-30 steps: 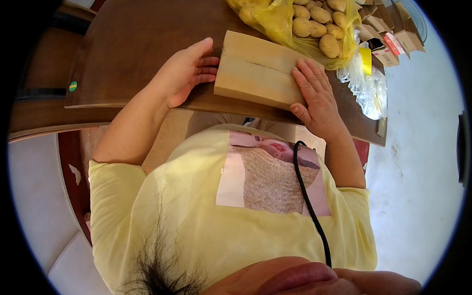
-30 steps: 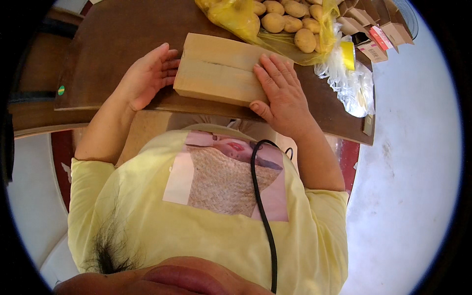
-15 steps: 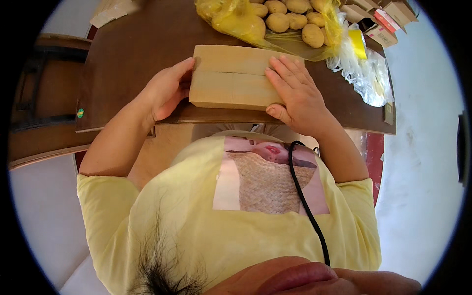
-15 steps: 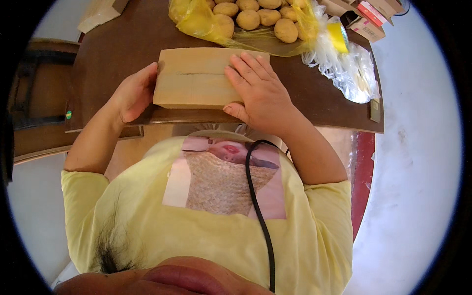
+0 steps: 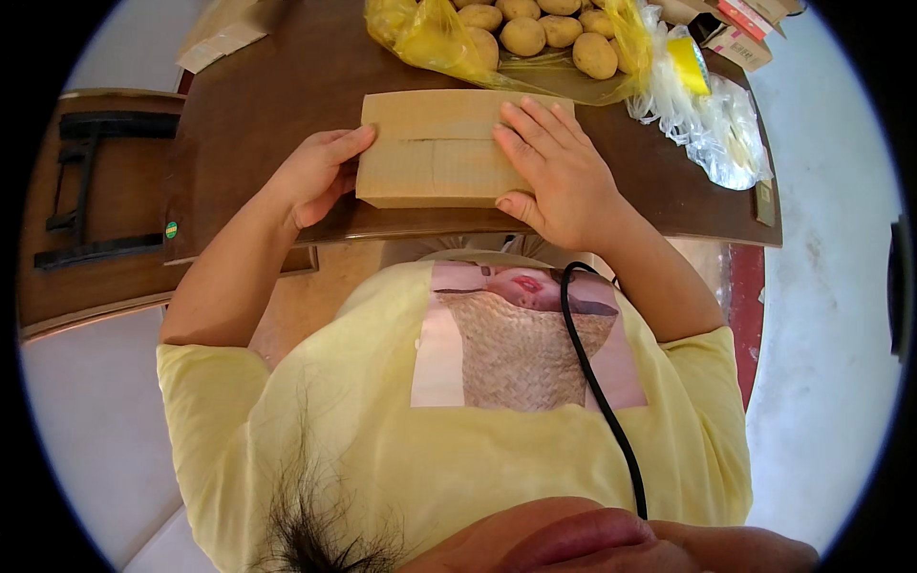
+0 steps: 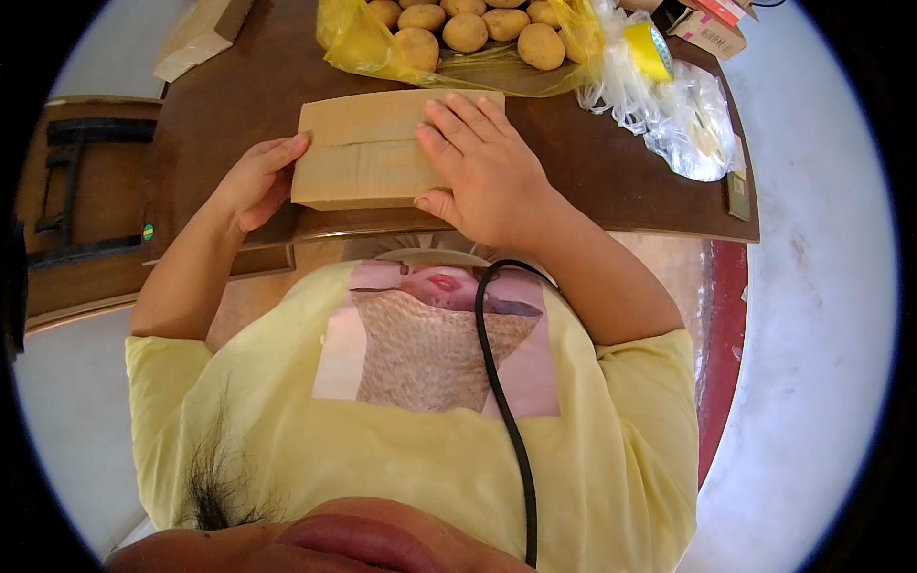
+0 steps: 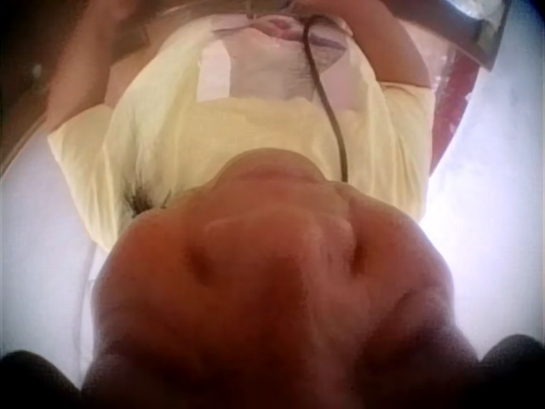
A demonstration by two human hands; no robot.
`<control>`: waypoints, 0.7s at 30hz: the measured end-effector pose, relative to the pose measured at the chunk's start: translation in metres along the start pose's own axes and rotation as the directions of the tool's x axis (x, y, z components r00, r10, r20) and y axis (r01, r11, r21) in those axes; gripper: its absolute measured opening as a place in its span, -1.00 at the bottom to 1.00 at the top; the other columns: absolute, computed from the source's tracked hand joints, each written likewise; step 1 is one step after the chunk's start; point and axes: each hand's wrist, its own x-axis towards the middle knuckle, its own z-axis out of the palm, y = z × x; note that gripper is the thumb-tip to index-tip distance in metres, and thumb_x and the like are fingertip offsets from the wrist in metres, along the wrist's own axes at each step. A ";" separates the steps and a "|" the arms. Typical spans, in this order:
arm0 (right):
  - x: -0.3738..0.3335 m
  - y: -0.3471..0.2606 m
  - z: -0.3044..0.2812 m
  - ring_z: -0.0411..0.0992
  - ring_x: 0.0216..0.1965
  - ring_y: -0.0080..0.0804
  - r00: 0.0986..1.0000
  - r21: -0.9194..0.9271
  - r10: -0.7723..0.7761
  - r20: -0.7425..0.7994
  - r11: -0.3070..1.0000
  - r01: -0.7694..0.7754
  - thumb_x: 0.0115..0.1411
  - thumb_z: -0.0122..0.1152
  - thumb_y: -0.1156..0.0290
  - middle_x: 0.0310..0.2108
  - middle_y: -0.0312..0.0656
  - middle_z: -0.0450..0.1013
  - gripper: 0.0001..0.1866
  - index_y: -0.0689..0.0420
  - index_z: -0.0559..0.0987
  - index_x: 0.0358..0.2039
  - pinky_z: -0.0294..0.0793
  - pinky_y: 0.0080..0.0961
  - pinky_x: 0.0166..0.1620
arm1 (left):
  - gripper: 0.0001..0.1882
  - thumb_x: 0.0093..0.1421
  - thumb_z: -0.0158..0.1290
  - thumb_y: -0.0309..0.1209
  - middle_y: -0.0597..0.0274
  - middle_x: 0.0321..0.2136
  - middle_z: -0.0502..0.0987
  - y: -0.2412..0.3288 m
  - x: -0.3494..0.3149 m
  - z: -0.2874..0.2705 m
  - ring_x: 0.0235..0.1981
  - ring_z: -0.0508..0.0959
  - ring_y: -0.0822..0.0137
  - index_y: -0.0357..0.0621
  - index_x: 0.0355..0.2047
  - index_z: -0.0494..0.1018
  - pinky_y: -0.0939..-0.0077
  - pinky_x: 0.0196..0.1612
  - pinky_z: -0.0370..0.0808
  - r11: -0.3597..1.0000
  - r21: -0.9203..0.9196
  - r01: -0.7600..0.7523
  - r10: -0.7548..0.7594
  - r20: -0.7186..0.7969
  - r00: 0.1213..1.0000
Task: The person assembles a small cardboard box by folding and taping its flaps. They then open a larger cardboard box and handle a small plastic bag.
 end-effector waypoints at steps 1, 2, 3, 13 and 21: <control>-0.001 0.001 0.001 0.11 0.28 0.01 1.000 0.001 -0.001 -0.003 1.000 0.001 0.10 0.22 0.03 0.19 0.07 0.25 -0.32 0.29 0.39 0.09 0.00 -0.11 0.33 | -0.54 0.32 0.01 -0.19 0.13 -0.04 0.50 -0.001 0.002 -0.002 -0.03 0.46 0.32 -0.34 0.04 0.40 0.40 0.08 0.36 1.000 0.018 -0.002 0.002 0.007 1.000; -0.002 0.004 0.001 0.11 0.29 -0.01 1.000 0.011 -0.006 0.004 1.000 0.006 0.12 0.20 0.03 0.20 0.05 0.24 -0.32 0.28 0.38 0.10 0.01 -0.12 0.33 | -0.55 0.32 0.01 -0.20 0.12 -0.04 0.50 -0.003 0.003 -0.002 -0.03 0.46 0.32 -0.34 0.04 0.40 0.40 0.08 0.36 1.000 0.010 -0.008 0.008 0.001 1.000; -0.003 0.007 0.002 0.11 0.29 -0.02 1.000 0.022 -0.011 0.011 1.000 0.011 0.14 0.18 0.03 0.21 0.03 0.24 -0.32 0.28 0.37 0.12 0.01 -0.13 0.33 | -0.55 0.32 0.01 -0.20 0.12 -0.04 0.50 -0.004 0.005 -0.002 -0.03 0.46 0.32 -0.34 0.04 0.40 0.40 0.08 0.36 1.000 0.002 -0.014 0.014 -0.005 1.000; -0.040 0.055 0.002 0.39 -0.04 -0.35 0.688 0.983 0.716 -0.119 -0.014 0.185 0.36 -0.09 0.28 -0.07 -0.06 0.45 -0.61 0.29 0.41 0.07 0.36 -0.43 0.04 | -0.59 0.32 -0.02 -0.23 0.15 -0.03 0.50 -0.003 -0.001 0.016 0.01 0.46 0.30 -0.27 0.05 0.41 0.35 0.13 0.35 0.997 -0.071 -0.008 -0.003 -0.158 0.987; -0.058 0.073 0.022 0.36 -0.38 -0.52 0.583 0.979 0.798 0.151 -0.202 0.023 0.29 0.02 0.31 -0.40 -0.27 0.43 -0.79 0.18 0.52 -0.30 0.38 -0.55 -0.29 | -0.54 0.34 -0.06 -0.19 0.23 0.08 0.45 -0.008 0.001 0.008 0.10 0.42 0.30 -0.16 0.15 0.33 0.36 0.16 0.31 0.998 -0.061 0.006 -0.018 -0.209 0.978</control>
